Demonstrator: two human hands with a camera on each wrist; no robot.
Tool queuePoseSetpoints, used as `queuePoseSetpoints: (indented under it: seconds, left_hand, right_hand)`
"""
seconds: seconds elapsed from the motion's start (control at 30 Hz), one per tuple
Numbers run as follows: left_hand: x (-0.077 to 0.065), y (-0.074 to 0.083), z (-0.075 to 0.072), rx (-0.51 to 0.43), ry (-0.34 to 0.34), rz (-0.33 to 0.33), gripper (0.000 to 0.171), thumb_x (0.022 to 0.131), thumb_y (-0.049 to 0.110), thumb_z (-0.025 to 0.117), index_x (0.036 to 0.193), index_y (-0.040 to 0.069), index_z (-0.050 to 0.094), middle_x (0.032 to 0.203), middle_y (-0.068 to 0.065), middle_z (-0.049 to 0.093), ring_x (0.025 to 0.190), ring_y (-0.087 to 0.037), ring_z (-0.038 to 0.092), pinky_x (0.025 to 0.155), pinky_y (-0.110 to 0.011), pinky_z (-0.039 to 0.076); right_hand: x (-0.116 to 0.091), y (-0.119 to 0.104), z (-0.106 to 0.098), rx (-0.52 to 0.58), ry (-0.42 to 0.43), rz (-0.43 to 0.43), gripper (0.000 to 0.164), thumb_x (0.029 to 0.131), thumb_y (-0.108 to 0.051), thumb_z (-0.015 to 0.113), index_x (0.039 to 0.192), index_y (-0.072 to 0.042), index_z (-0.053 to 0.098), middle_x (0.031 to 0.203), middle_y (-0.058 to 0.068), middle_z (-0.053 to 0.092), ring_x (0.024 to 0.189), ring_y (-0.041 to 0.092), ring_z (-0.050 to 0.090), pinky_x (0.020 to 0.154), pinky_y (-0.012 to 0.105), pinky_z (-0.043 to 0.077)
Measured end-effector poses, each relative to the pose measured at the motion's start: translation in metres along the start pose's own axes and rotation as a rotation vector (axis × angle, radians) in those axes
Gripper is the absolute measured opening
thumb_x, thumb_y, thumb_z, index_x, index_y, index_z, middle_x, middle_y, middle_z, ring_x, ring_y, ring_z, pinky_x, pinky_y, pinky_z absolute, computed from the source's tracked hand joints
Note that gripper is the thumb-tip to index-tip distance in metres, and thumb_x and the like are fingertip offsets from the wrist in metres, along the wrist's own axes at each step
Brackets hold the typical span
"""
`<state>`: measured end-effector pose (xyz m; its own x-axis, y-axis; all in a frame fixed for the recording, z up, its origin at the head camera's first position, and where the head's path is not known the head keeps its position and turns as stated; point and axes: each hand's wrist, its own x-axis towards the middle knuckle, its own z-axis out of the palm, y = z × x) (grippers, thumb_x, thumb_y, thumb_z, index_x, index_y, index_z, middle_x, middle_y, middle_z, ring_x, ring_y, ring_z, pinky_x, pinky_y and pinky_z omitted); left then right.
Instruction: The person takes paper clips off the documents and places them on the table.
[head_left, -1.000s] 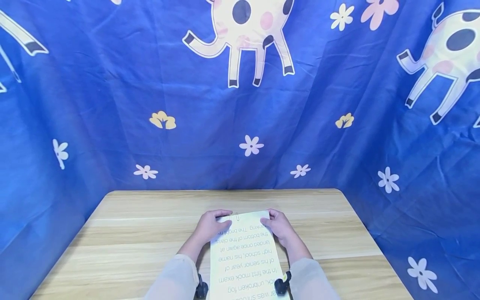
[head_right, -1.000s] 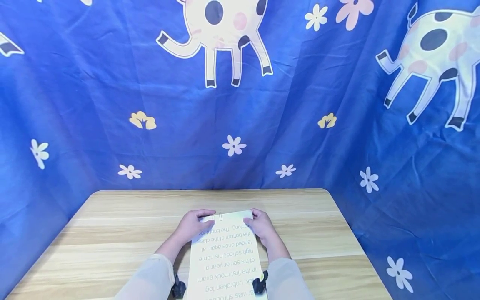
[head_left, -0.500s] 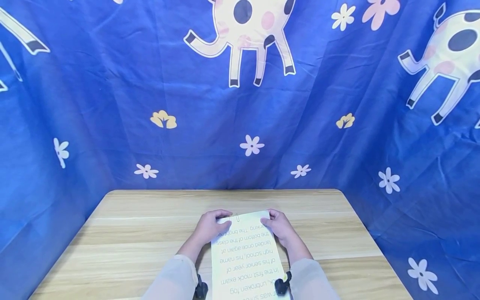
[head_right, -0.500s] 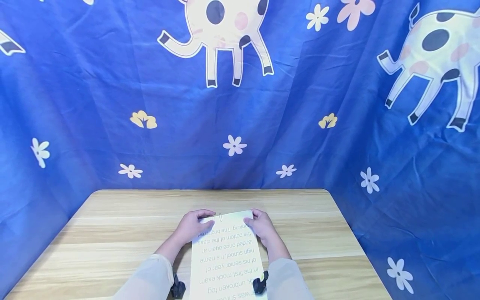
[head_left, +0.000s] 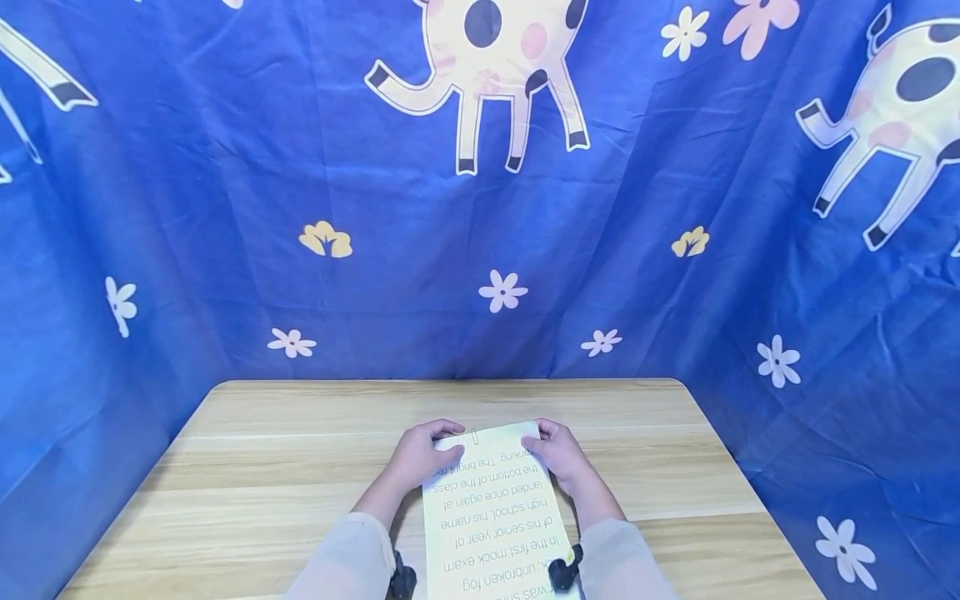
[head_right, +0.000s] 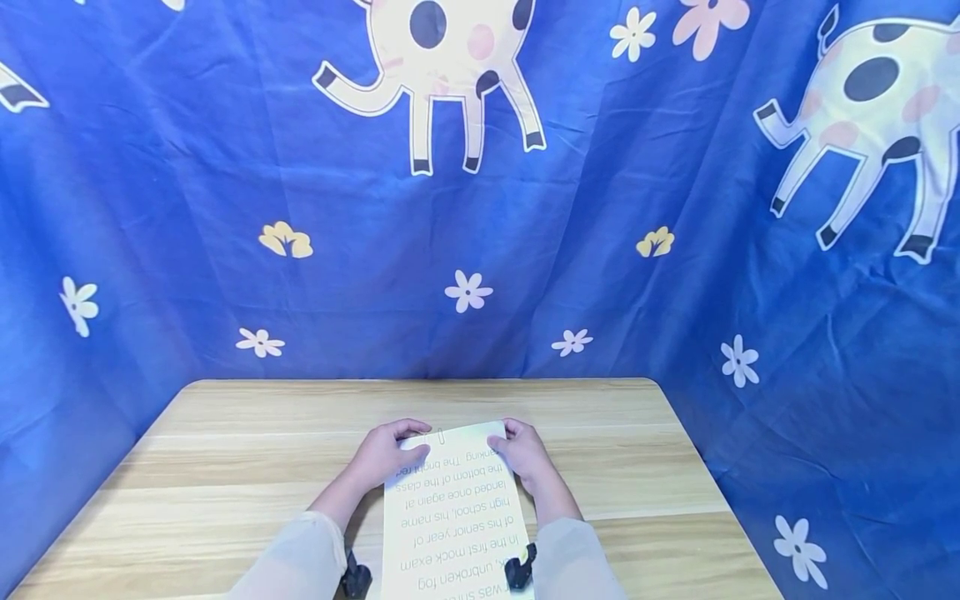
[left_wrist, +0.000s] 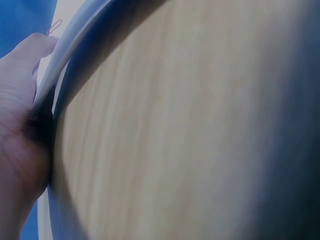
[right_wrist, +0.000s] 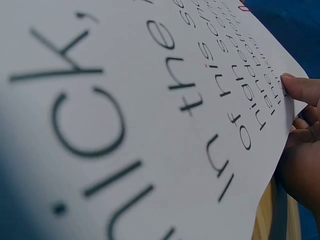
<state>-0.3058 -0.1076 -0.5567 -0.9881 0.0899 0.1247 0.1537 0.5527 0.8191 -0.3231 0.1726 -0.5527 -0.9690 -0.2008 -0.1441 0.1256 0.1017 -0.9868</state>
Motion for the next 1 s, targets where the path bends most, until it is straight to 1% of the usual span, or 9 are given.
queuePoseSetpoints:
  seconds: [0.27, 0.43, 0.5, 0.63, 0.7, 0.73, 0.83, 0.9, 1.0]
  left_hand:
    - [-0.0005, -0.0001, 0.0006, -0.030, 0.010, -0.014, 0.025, 0.091, 0.022, 0.086, 0.115, 0.027, 0.080, 0.105, 0.012, 0.081, 0.102, -0.012, 0.073, 0.101, -0.041, 0.058]
    - [0.0000, 0.0004, 0.0004, -0.050, 0.025, -0.034, 0.023, 0.091, 0.021, 0.085, 0.113, 0.025, 0.079, 0.100, 0.012, 0.081, 0.094, -0.009, 0.070, 0.097, -0.037, 0.056]
    - [0.0003, 0.0001, 0.0001, -0.061, 0.035, -0.039, 0.023, 0.091, 0.020, 0.085, 0.113, 0.025, 0.079, 0.101, 0.010, 0.081, 0.095, -0.012, 0.071, 0.099, -0.040, 0.057]
    - [0.0019, -0.0019, 0.0000, -0.073, 0.077, -0.054, 0.024, 0.093, 0.021, 0.083, 0.117, 0.024, 0.079, 0.105, 0.008, 0.081, 0.110, -0.020, 0.073, 0.112, -0.050, 0.054]
    - [0.0024, -0.0028, -0.0008, -0.095, 0.108, -0.063, 0.026, 0.094, 0.021, 0.082, 0.119, 0.022, 0.079, 0.105, 0.006, 0.082, 0.113, -0.021, 0.073, 0.113, -0.051, 0.054]
    - [0.0026, -0.0034, -0.0011, -0.119, 0.122, -0.071, 0.026, 0.094, 0.019, 0.082, 0.120, 0.020, 0.079, 0.104, 0.004, 0.082, 0.111, -0.020, 0.074, 0.112, -0.049, 0.055]
    - [0.0025, -0.0040, -0.0031, -0.214, 0.155, -0.091, 0.029, 0.094, 0.013, 0.081, 0.123, 0.013, 0.078, 0.103, -0.001, 0.081, 0.099, -0.015, 0.073, 0.098, -0.032, 0.060]
    - [0.0028, -0.0051, -0.0037, -0.284, 0.161, -0.113, 0.032, 0.094, 0.009, 0.080, 0.126, 0.012, 0.077, 0.103, -0.002, 0.081, 0.094, -0.011, 0.071, 0.088, -0.021, 0.059]
    - [0.0024, -0.0070, -0.0045, -0.331, 0.162, -0.124, 0.035, 0.094, 0.009, 0.081, 0.129, 0.013, 0.077, 0.105, -0.002, 0.080, 0.093, -0.007, 0.068, 0.084, -0.014, 0.056]
  right_hand:
    - [0.0011, 0.0028, -0.0017, -0.018, -0.017, -0.003, 0.026, 0.105, -0.008, 0.066, 0.127, 0.006, 0.066, 0.107, 0.009, 0.081, 0.089, 0.014, 0.076, 0.082, 0.026, 0.063]
    - [0.0009, 0.0027, -0.0020, -0.015, -0.022, -0.006, 0.027, 0.105, -0.008, 0.066, 0.128, 0.006, 0.066, 0.108, 0.010, 0.081, 0.090, 0.014, 0.076, 0.083, 0.026, 0.063]
    - [0.0004, 0.0023, -0.0020, -0.015, -0.021, -0.008, 0.027, 0.105, -0.008, 0.066, 0.129, 0.006, 0.066, 0.108, 0.010, 0.081, 0.090, 0.014, 0.076, 0.083, 0.025, 0.063]
    - [-0.0005, 0.0020, -0.0024, -0.015, -0.010, -0.014, 0.027, 0.105, -0.007, 0.066, 0.128, 0.007, 0.066, 0.107, 0.010, 0.081, 0.089, 0.013, 0.076, 0.082, 0.025, 0.063]
    - [-0.0009, 0.0022, -0.0022, -0.015, -0.005, -0.016, 0.026, 0.105, -0.007, 0.066, 0.127, 0.007, 0.066, 0.107, 0.012, 0.080, 0.089, 0.014, 0.076, 0.081, 0.025, 0.063]
    - [-0.0010, 0.0024, -0.0019, -0.016, -0.003, -0.017, 0.026, 0.105, -0.007, 0.066, 0.127, 0.007, 0.066, 0.107, 0.012, 0.080, 0.089, 0.014, 0.075, 0.081, 0.025, 0.063]
    - [-0.0013, 0.0025, -0.0011, -0.026, 0.002, -0.020, 0.026, 0.105, -0.007, 0.066, 0.126, 0.008, 0.066, 0.108, 0.015, 0.080, 0.088, 0.014, 0.075, 0.080, 0.025, 0.063]
    - [-0.0011, 0.0029, -0.0007, -0.030, 0.006, -0.020, 0.026, 0.105, -0.007, 0.066, 0.127, 0.007, 0.066, 0.109, 0.016, 0.080, 0.087, 0.014, 0.075, 0.080, 0.025, 0.063]
    - [-0.0012, 0.0037, -0.0004, -0.026, 0.007, -0.019, 0.028, 0.105, -0.007, 0.066, 0.128, 0.007, 0.066, 0.110, 0.017, 0.080, 0.088, 0.014, 0.076, 0.081, 0.025, 0.063]
